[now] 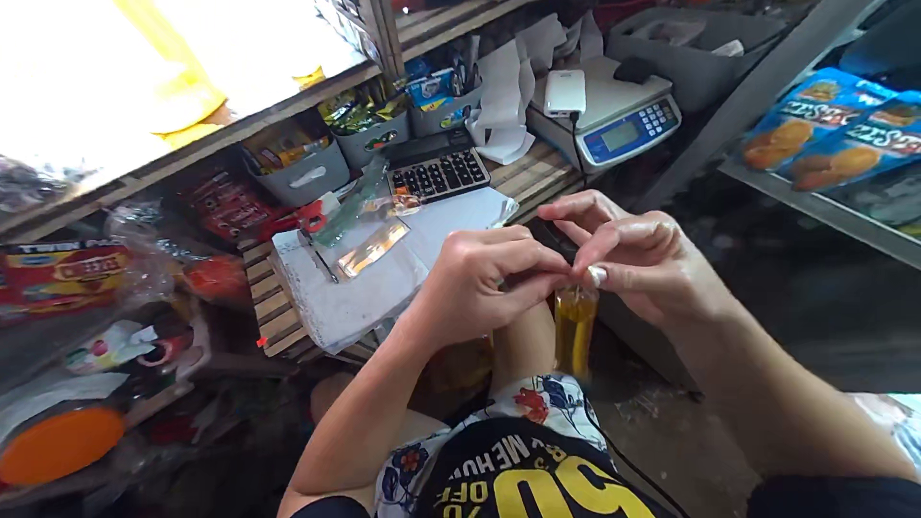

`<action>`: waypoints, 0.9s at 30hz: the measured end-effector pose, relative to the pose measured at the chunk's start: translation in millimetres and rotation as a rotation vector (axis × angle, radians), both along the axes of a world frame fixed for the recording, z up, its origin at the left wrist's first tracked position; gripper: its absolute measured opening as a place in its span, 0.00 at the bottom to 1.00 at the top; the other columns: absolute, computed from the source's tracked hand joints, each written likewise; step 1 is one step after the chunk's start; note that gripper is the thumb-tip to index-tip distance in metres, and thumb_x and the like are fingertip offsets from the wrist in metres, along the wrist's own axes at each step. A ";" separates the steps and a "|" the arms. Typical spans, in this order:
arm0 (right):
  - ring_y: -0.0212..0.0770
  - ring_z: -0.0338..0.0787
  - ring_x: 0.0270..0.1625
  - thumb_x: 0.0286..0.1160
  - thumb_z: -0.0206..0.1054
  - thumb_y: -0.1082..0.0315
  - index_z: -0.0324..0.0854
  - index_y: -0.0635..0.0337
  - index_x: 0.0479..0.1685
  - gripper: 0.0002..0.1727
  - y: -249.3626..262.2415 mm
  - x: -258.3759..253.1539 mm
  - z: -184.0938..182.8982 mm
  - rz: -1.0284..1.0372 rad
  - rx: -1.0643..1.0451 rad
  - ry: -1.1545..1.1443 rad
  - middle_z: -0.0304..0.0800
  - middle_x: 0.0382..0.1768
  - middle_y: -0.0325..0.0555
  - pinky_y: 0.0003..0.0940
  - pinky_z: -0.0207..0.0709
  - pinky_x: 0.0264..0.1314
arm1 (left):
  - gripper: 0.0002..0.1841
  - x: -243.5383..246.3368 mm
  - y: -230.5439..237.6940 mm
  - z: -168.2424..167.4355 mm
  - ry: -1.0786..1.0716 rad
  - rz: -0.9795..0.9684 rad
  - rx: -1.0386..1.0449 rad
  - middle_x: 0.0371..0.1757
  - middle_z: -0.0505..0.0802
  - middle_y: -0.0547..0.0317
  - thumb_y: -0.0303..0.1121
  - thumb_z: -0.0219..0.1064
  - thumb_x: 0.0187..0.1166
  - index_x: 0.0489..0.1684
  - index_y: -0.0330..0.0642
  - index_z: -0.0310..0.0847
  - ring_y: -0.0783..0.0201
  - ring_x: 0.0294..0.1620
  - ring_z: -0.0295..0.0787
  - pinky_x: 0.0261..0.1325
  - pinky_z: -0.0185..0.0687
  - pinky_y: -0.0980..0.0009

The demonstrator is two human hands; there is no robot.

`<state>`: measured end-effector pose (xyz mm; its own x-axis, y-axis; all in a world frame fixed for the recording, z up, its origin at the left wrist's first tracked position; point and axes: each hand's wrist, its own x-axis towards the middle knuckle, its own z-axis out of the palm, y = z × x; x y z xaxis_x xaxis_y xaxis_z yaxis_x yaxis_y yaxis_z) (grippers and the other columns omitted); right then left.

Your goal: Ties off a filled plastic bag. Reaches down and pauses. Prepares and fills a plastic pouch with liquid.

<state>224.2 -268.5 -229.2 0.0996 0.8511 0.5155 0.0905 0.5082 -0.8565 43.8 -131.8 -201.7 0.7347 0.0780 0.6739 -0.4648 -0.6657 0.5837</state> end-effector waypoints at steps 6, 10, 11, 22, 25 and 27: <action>0.34 0.77 0.74 0.75 0.69 0.63 0.89 0.48 0.39 0.04 -20.6 -13.5 -95.8 -0.634 -0.053 -0.116 0.78 0.70 0.37 0.29 0.80 0.69 | 0.05 29.3 -41.1 -80.7 0.158 0.470 0.296 0.30 0.89 0.53 0.28 0.70 0.74 0.32 0.37 0.90 0.59 0.34 0.89 0.37 0.86 0.67; 0.44 0.69 0.83 0.77 0.69 0.64 0.87 0.51 0.39 0.04 -27.9 -11.7 -145.4 -0.768 -0.030 -0.356 0.78 0.71 0.46 0.55 0.55 0.90 | 0.05 34.3 -36.6 -110.3 0.561 0.268 -0.280 0.34 0.90 0.56 0.28 0.69 0.80 0.37 0.35 0.88 0.67 0.31 0.87 0.38 0.86 0.70; 0.46 0.68 0.85 0.78 0.70 0.63 0.88 0.50 0.40 0.04 -29.4 -12.3 -154.5 -0.776 -0.014 -0.383 0.79 0.71 0.46 0.63 0.47 0.92 | 0.06 32.8 -35.5 -113.8 0.662 0.219 -0.515 0.32 0.90 0.56 0.28 0.67 0.82 0.39 0.34 0.88 0.68 0.30 0.85 0.37 0.83 0.71; 0.55 0.62 0.86 0.80 0.58 0.62 0.83 0.55 0.37 0.11 -41.5 -41.9 -177.7 -0.785 -0.239 -0.380 0.77 0.69 0.54 0.53 0.51 0.89 | 0.05 17.6 -63.6 -161.2 0.526 0.278 -0.762 0.37 0.92 0.56 0.27 0.74 0.77 0.41 0.34 0.87 0.69 0.35 0.89 0.42 0.89 0.72; 0.50 0.63 0.86 0.79 0.63 0.59 0.85 0.52 0.36 0.10 -39.1 -48.6 -177.7 -0.839 -0.266 -0.267 0.77 0.71 0.50 0.50 0.56 0.88 | 0.05 16.4 -68.2 -165.5 0.370 0.432 -0.525 0.38 0.91 0.56 0.27 0.78 0.72 0.38 0.36 0.90 0.70 0.35 0.90 0.41 0.90 0.75; 0.47 0.65 0.84 0.75 0.68 0.59 0.87 0.50 0.34 0.08 -38.6 -52.0 -174.2 -0.888 -0.251 -0.231 0.78 0.71 0.48 0.48 0.57 0.87 | 0.05 15.0 -68.5 -165.5 0.328 0.475 -0.442 0.37 0.91 0.57 0.28 0.77 0.73 0.40 0.36 0.92 0.71 0.36 0.88 0.41 0.88 0.77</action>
